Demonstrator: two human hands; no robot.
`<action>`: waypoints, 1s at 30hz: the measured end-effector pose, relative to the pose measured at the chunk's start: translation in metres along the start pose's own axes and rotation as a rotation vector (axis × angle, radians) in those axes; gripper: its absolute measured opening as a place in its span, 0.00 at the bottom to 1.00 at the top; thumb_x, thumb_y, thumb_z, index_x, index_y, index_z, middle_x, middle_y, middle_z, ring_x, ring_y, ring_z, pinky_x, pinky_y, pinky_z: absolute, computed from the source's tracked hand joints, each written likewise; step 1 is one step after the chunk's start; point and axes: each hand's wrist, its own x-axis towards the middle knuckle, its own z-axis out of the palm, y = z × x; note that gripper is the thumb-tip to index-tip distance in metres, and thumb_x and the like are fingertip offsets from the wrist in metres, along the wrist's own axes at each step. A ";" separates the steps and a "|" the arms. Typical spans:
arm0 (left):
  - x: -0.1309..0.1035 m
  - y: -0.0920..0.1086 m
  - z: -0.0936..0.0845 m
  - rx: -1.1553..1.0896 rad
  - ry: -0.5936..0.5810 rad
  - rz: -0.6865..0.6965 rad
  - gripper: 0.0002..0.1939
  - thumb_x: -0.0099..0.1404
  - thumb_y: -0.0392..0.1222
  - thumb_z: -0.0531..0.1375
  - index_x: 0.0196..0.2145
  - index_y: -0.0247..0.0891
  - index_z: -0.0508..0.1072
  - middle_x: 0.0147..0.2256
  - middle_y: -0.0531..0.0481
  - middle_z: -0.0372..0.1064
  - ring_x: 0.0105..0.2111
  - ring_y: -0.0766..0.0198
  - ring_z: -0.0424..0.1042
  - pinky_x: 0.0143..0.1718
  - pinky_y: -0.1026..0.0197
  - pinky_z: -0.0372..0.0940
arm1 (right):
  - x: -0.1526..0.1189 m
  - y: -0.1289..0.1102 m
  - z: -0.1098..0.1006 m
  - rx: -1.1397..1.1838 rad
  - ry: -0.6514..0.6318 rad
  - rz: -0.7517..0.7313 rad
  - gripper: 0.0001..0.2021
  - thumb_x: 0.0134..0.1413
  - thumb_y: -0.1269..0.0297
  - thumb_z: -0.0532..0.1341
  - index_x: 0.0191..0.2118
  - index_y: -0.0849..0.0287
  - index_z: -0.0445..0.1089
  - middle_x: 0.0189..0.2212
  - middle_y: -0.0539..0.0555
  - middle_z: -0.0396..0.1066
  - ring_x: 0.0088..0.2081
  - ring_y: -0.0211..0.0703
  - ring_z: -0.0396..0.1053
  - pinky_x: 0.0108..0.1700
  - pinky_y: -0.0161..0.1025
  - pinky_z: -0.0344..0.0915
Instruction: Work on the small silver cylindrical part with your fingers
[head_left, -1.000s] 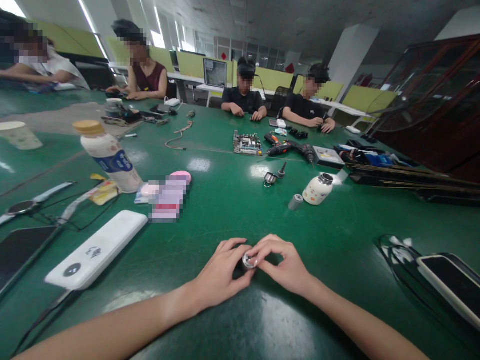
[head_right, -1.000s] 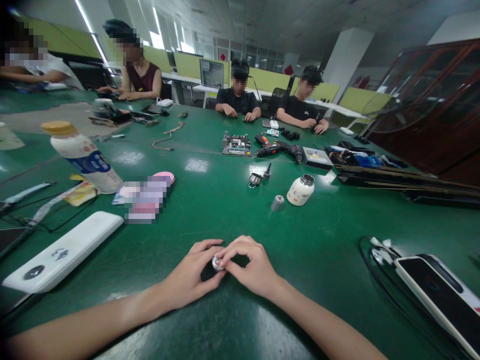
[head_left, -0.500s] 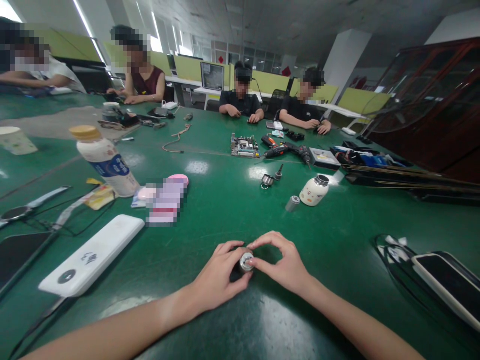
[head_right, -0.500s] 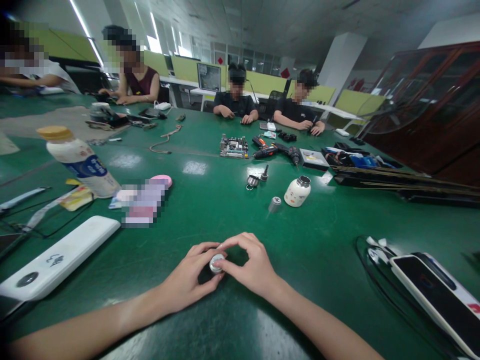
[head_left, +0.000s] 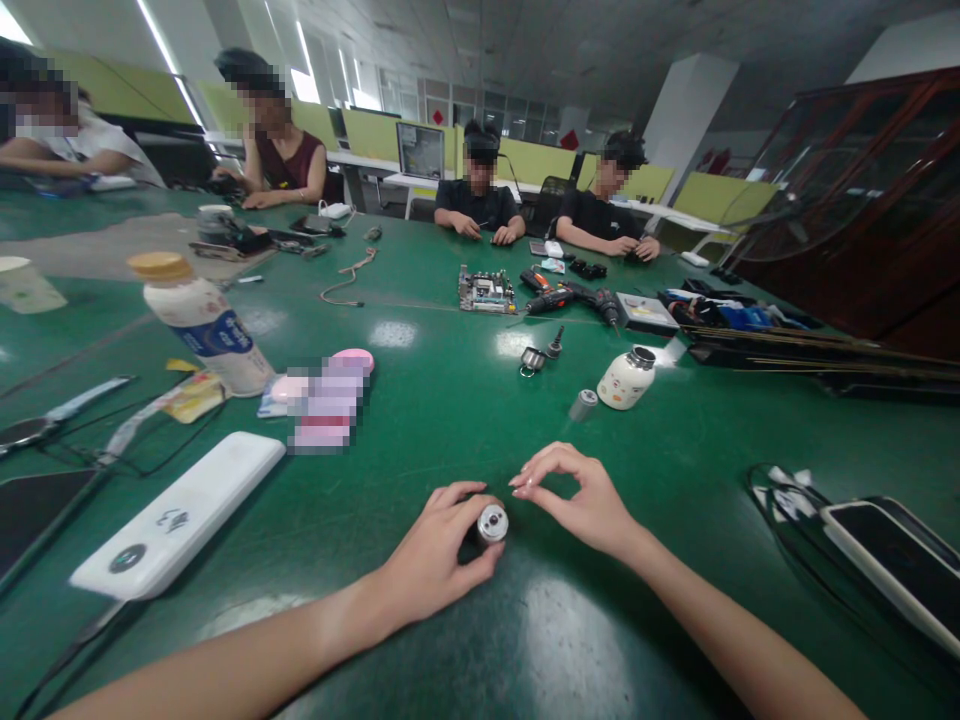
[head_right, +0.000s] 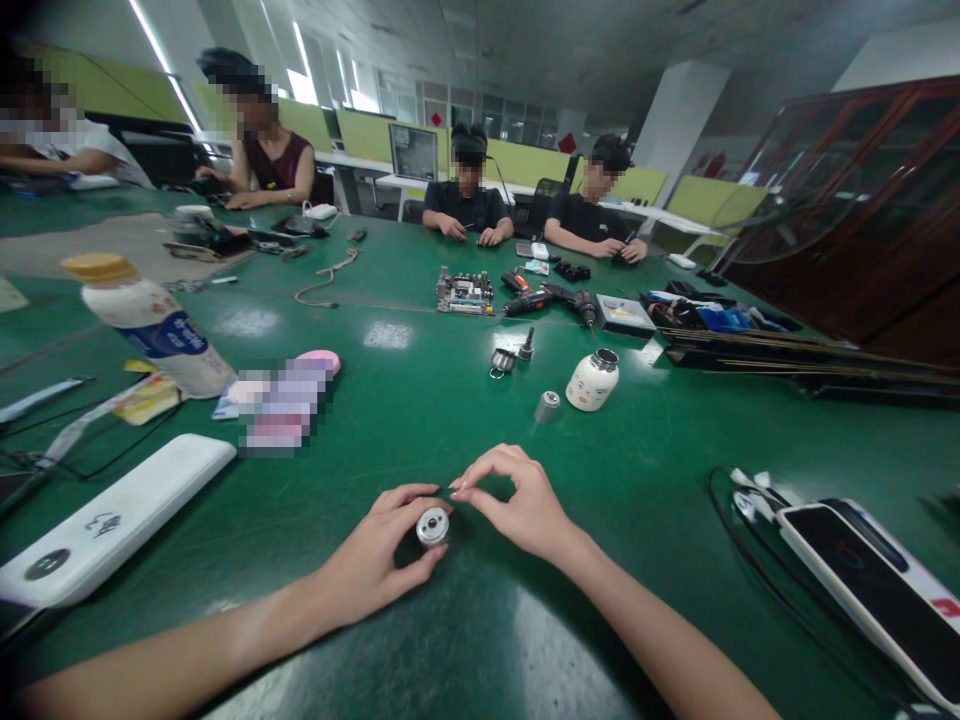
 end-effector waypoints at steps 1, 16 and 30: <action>0.000 0.000 0.000 -0.002 0.001 -0.002 0.12 0.62 0.37 0.60 0.44 0.40 0.71 0.46 0.45 0.75 0.55 0.49 0.66 0.54 0.47 0.63 | 0.002 0.006 -0.007 -0.030 -0.072 0.027 0.04 0.54 0.65 0.69 0.30 0.55 0.74 0.31 0.51 0.79 0.37 0.44 0.74 0.45 0.44 0.67; 0.000 0.002 -0.002 0.001 0.003 -0.008 0.12 0.62 0.37 0.60 0.45 0.40 0.70 0.47 0.45 0.74 0.55 0.49 0.66 0.54 0.47 0.64 | -0.003 0.057 -0.015 -0.042 -0.261 0.118 0.07 0.53 0.59 0.69 0.32 0.57 0.78 0.34 0.54 0.80 0.39 0.45 0.74 0.45 0.45 0.68; -0.001 -0.002 0.001 -0.009 0.023 0.038 0.12 0.62 0.35 0.60 0.45 0.40 0.71 0.46 0.45 0.75 0.54 0.50 0.67 0.54 0.48 0.64 | -0.018 -0.010 0.028 0.027 -0.067 -0.013 0.04 0.55 0.67 0.67 0.30 0.53 0.76 0.31 0.51 0.79 0.35 0.44 0.71 0.40 0.44 0.66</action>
